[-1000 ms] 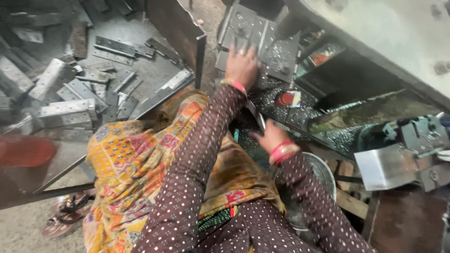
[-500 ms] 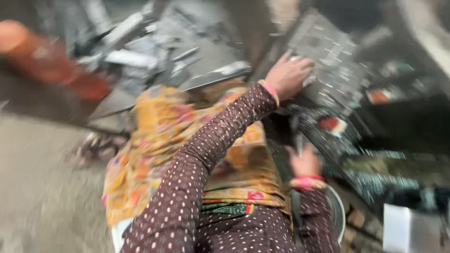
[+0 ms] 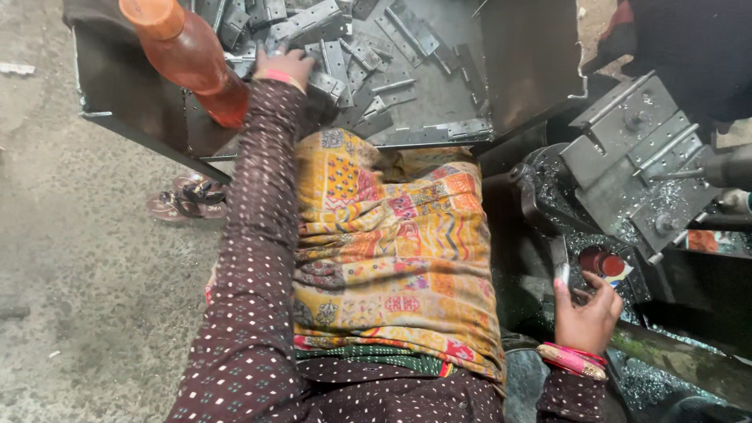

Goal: The person operates a hand-lever press to punch holes or shape metal hinge components, periodically reaching into a bin to retrieve more parts and placing them into the machine jig.

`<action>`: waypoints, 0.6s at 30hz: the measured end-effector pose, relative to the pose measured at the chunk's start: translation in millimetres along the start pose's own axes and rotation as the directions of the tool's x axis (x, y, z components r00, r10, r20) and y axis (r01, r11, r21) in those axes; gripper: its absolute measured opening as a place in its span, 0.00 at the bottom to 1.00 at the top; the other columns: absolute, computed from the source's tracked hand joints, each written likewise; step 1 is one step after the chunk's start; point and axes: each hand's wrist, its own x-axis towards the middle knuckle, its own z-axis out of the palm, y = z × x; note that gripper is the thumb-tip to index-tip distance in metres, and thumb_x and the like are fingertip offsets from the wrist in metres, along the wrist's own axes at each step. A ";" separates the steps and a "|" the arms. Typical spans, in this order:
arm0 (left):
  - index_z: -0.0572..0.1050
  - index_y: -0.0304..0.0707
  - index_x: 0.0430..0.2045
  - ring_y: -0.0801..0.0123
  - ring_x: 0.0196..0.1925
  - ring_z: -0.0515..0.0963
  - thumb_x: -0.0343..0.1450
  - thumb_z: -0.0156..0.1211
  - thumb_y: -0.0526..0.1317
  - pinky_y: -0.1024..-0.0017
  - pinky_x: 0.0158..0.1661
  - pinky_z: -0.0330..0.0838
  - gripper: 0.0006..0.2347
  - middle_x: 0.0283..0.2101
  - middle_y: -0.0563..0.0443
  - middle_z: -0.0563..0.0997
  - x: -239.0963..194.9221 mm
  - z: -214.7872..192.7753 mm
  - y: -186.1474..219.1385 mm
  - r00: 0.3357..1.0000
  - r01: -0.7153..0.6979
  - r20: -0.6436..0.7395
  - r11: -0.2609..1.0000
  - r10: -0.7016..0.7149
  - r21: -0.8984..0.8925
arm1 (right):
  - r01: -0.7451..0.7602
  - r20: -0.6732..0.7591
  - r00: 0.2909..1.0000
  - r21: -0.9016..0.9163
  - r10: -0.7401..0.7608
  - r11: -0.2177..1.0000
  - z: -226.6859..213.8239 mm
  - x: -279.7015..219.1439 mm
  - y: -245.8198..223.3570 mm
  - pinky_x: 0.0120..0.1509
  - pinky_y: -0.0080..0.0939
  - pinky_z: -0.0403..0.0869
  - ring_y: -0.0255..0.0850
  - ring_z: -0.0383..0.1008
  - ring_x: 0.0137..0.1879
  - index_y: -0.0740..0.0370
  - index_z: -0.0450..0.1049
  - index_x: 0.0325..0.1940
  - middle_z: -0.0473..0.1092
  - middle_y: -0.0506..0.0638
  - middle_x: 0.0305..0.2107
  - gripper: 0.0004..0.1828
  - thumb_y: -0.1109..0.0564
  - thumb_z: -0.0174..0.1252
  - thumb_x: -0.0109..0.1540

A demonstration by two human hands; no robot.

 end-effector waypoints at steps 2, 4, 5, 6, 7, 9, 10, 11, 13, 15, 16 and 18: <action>0.74 0.51 0.59 0.54 0.60 0.75 0.66 0.61 0.33 0.37 0.64 0.53 0.24 0.57 0.48 0.78 -1.5 -5.3 -23.9 0.991 -0.130 -0.031 0.991 0.129 -0.013 | -0.006 0.011 1.000 -0.016 0.007 1.000 0.4 0.5 0.1 0.57 0.45 0.74 0.45 0.75 0.50 0.65 0.71 0.63 0.64 0.60 0.57 0.26 0.53 0.70 0.64; 0.73 0.51 0.60 0.54 0.60 0.76 0.63 0.66 0.33 0.42 0.65 0.56 0.27 0.56 0.48 0.78 3.4 -9.3 -30.5 0.984 -0.176 -0.009 0.982 0.176 -0.066 | -0.030 0.016 0.999 -0.047 0.030 0.998 0.3 0.8 0.8 0.57 0.46 0.74 0.45 0.76 0.49 0.64 0.72 0.62 0.64 0.60 0.56 0.26 0.53 0.71 0.64; 0.73 0.51 0.58 0.53 0.60 0.75 0.60 0.70 0.36 0.44 0.63 0.58 0.28 0.55 0.47 0.78 7.7 -12.7 -34.3 0.986 -0.157 0.034 0.981 0.162 -0.113 | -0.024 0.015 1.000 -0.054 0.024 0.998 0.4 0.5 2.2 0.57 0.46 0.74 0.46 0.76 0.49 0.64 0.72 0.62 0.65 0.60 0.56 0.26 0.53 0.71 0.64; 0.73 0.51 0.57 0.51 0.60 0.74 0.58 0.74 0.38 0.45 0.61 0.60 0.30 0.54 0.46 0.77 11.3 -13.6 -37.0 0.986 -0.136 0.078 0.978 0.149 -0.158 | -0.017 0.013 1.000 -0.061 0.018 0.998 0.7 1.1 4.0 0.58 0.46 0.74 0.46 0.76 0.49 0.63 0.72 0.62 0.65 0.60 0.56 0.25 0.53 0.70 0.64; 0.73 0.48 0.56 0.49 0.59 0.75 0.58 0.75 0.39 0.47 0.59 0.63 0.29 0.54 0.44 0.78 17.8 -12.0 -37.8 0.988 -0.139 0.049 0.979 0.147 -0.146 | -0.012 0.007 1.000 -0.068 0.013 0.998 1.9 1.4 5.4 0.58 0.46 0.74 0.46 0.76 0.49 0.63 0.72 0.62 0.65 0.59 0.56 0.25 0.52 0.70 0.64; 0.73 0.43 0.55 0.44 0.56 0.77 0.60 0.77 0.42 0.52 0.56 0.70 0.28 0.53 0.40 0.78 29.3 -3.4 -40.4 0.989 -0.145 -0.012 0.982 0.145 -0.123 | -0.002 0.007 1.000 -0.089 0.003 0.996 4.1 1.4 7.3 0.58 0.47 0.74 0.46 0.76 0.49 0.63 0.72 0.61 0.65 0.60 0.56 0.25 0.52 0.70 0.64; 0.74 0.44 0.55 0.44 0.55 0.77 0.61 0.76 0.41 0.52 0.54 0.71 0.26 0.51 0.41 0.79 29.1 2.9 -40.4 0.984 -0.164 -0.089 0.983 0.156 -0.087 | 0.003 0.006 1.000 -0.101 -0.002 0.995 2.2 2.0 8.1 0.58 0.47 0.74 0.46 0.76 0.48 0.63 0.73 0.61 0.65 0.61 0.55 0.25 0.52 0.70 0.64; 0.74 0.45 0.54 0.44 0.54 0.78 0.62 0.75 0.40 0.53 0.53 0.72 0.25 0.50 0.42 0.80 28.9 5.2 -40.1 0.971 -0.183 -0.165 0.982 0.174 -0.044 | -0.008 0.009 1.000 -0.093 0.009 0.996 1.8 1.9 7.9 0.58 0.47 0.74 0.47 0.76 0.48 0.63 0.73 0.60 0.65 0.61 0.56 0.25 0.51 0.70 0.63; 0.75 0.46 0.54 0.44 0.51 0.79 0.63 0.74 0.38 0.53 0.50 0.73 0.24 0.49 0.43 0.80 28.9 -4.4 -30.3 0.945 -0.191 -0.277 0.981 0.174 -0.036 | -0.043 0.008 0.999 -0.075 0.044 0.996 2.9 2.1 6.3 0.57 0.47 0.74 0.47 0.76 0.48 0.63 0.73 0.59 0.65 0.61 0.56 0.24 0.51 0.69 0.62; 0.74 0.45 0.57 0.43 0.50 0.79 0.62 0.73 0.36 0.52 0.47 0.73 0.26 0.50 0.43 0.79 17.7 -24.1 7.0 0.929 -0.198 -0.340 0.973 0.149 -0.115 | 0.076 -0.006 0.997 -0.137 -0.078 0.988 5.7 3.9 6.0 0.58 0.49 0.74 0.53 0.74 0.53 0.62 0.74 0.58 0.67 0.61 0.53 0.25 0.51 0.71 0.60; 0.74 0.45 0.55 0.41 0.48 0.78 0.60 0.74 0.38 0.51 0.45 0.72 0.26 0.48 0.41 0.79 10.0 -39.3 31.3 0.923 -0.196 -0.364 0.967 0.125 -0.166 | 0.124 -0.011 0.992 -0.176 -0.128 0.977 6.0 5.4 6.7 0.59 0.51 0.73 0.55 0.72 0.55 0.62 0.75 0.58 0.67 0.60 0.52 0.26 0.51 0.72 0.60; 0.74 0.45 0.53 0.39 0.46 0.77 0.59 0.75 0.40 0.49 0.43 0.72 0.27 0.46 0.40 0.79 -2.1 -71.5 95.4 0.906 -0.251 -0.396 0.941 0.147 -0.226 | 0.178 -0.048 0.981 -0.184 -0.190 0.967 7.7 5.2 5.8 0.61 0.52 0.73 0.56 0.72 0.58 0.58 0.75 0.55 0.70 0.56 0.50 0.23 0.51 0.72 0.59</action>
